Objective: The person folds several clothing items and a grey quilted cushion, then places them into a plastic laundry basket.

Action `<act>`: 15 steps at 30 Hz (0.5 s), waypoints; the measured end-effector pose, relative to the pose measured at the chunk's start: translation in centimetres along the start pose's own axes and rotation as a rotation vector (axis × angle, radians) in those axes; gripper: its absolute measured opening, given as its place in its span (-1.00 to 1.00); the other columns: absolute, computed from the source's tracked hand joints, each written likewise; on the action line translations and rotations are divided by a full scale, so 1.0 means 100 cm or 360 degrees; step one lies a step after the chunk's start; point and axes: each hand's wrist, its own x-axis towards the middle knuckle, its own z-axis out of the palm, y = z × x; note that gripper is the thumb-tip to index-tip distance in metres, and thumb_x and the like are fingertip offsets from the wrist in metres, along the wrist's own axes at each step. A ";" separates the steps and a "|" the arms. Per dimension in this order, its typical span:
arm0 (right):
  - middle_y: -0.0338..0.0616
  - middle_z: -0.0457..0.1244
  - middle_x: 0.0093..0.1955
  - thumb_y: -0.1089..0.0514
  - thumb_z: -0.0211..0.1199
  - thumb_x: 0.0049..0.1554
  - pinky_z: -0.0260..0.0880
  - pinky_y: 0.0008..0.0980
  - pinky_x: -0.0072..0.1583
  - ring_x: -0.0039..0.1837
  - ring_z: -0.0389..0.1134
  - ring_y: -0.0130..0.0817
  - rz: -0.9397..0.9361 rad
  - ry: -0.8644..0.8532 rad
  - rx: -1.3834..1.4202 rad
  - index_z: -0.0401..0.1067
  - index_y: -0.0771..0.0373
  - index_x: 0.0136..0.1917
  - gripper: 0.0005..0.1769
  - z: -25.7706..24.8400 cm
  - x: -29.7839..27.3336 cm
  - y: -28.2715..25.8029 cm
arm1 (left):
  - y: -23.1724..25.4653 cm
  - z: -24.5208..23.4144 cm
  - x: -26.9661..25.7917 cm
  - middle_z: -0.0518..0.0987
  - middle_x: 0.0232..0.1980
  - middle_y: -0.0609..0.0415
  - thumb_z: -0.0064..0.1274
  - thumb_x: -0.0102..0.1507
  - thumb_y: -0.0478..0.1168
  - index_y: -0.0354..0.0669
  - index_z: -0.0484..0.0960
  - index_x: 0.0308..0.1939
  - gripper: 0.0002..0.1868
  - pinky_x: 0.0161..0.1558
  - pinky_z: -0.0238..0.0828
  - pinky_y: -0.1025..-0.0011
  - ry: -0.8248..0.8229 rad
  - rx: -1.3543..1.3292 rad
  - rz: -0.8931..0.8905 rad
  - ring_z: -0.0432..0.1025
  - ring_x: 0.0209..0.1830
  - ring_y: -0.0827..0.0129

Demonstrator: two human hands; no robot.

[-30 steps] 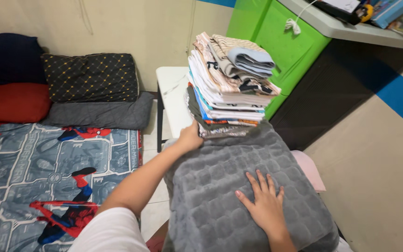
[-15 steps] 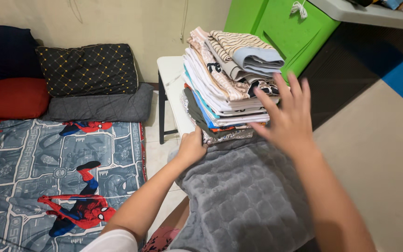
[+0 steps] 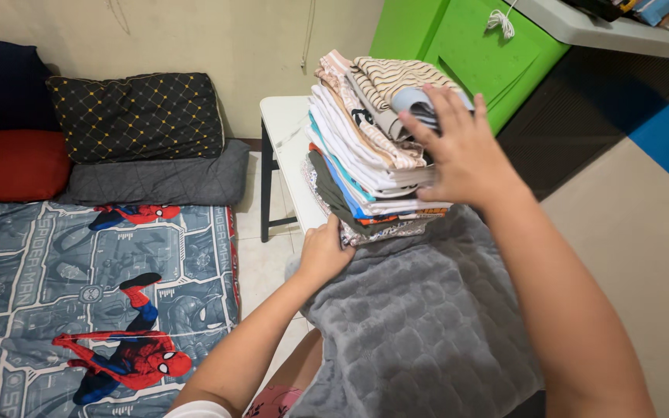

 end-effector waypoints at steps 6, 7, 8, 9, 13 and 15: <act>0.20 -0.02 0.58 -0.07 0.62 -0.52 0.02 0.37 0.41 0.53 0.06 0.21 -0.0028 0.0090 0.0035 0.03 -0.12 0.62 0.47 0.005 0.014 -0.003 | 0.006 0.002 -0.010 0.49 -0.31 -0.09 0.19 0.07 -0.28 -0.25 0.40 -0.06 -0.59 -0.13 0.35 0.21 0.0342 -0.0458 -0.0201 0.42 -0.24 0.08; 0.19 0.03 0.54 -0.06 0.61 -0.48 0.05 0.34 0.42 0.50 0.10 0.20 -0.0065 0.0123 0.0068 0.03 -0.13 0.63 0.44 0.006 0.016 -0.002 | 0.009 0.002 -0.015 0.45 -0.26 -0.09 0.15 0.10 -0.31 -0.26 0.40 -0.06 -0.63 -0.15 0.39 0.27 0.0499 -0.0677 -0.0227 0.39 -0.25 0.12; 0.17 0.08 0.49 -0.04 0.59 -0.43 0.08 0.31 0.43 0.47 0.14 0.18 -0.0101 0.0162 0.0096 0.02 -0.14 0.64 0.42 0.007 0.017 0.001 | 0.016 0.004 -0.023 0.44 -0.22 -0.05 0.12 0.14 -0.34 -0.25 0.39 -0.05 -0.66 -0.12 0.38 0.31 0.0493 -0.1056 -0.0200 0.39 -0.21 0.19; 0.16 0.13 0.44 -0.03 0.58 -0.39 0.11 0.29 0.45 0.44 0.17 0.17 -0.0137 0.0200 0.0125 0.02 -0.14 0.66 0.39 0.007 0.019 0.003 | 0.028 0.006 -0.031 0.43 -0.19 -0.01 0.08 0.18 -0.36 -0.23 0.37 -0.03 -0.69 -0.08 0.38 0.35 0.0480 -0.1435 -0.0171 0.38 -0.17 0.26; 0.10 0.22 0.31 -0.02 0.58 -0.40 0.06 0.35 0.44 0.35 0.25 0.13 -0.0163 0.0266 0.0136 0.02 -0.06 0.63 0.38 -0.005 0.022 0.010 | 0.086 0.000 -0.026 0.51 0.02 -0.06 -0.03 0.33 -0.33 -0.28 0.41 0.13 -0.71 0.13 0.43 0.21 -0.0090 -0.2423 -0.0159 0.45 0.06 0.17; 0.07 0.24 0.31 -0.02 0.58 -0.37 0.04 0.38 0.44 0.34 0.27 0.10 -0.0163 0.0291 0.0106 0.02 -0.01 0.63 0.36 -0.016 0.021 0.012 | 0.111 -0.005 -0.003 0.52 0.17 -0.13 -0.15 0.36 -0.15 -0.21 0.37 0.27 -0.59 0.25 0.39 0.09 -0.0303 -0.2930 -0.0471 0.44 0.20 0.11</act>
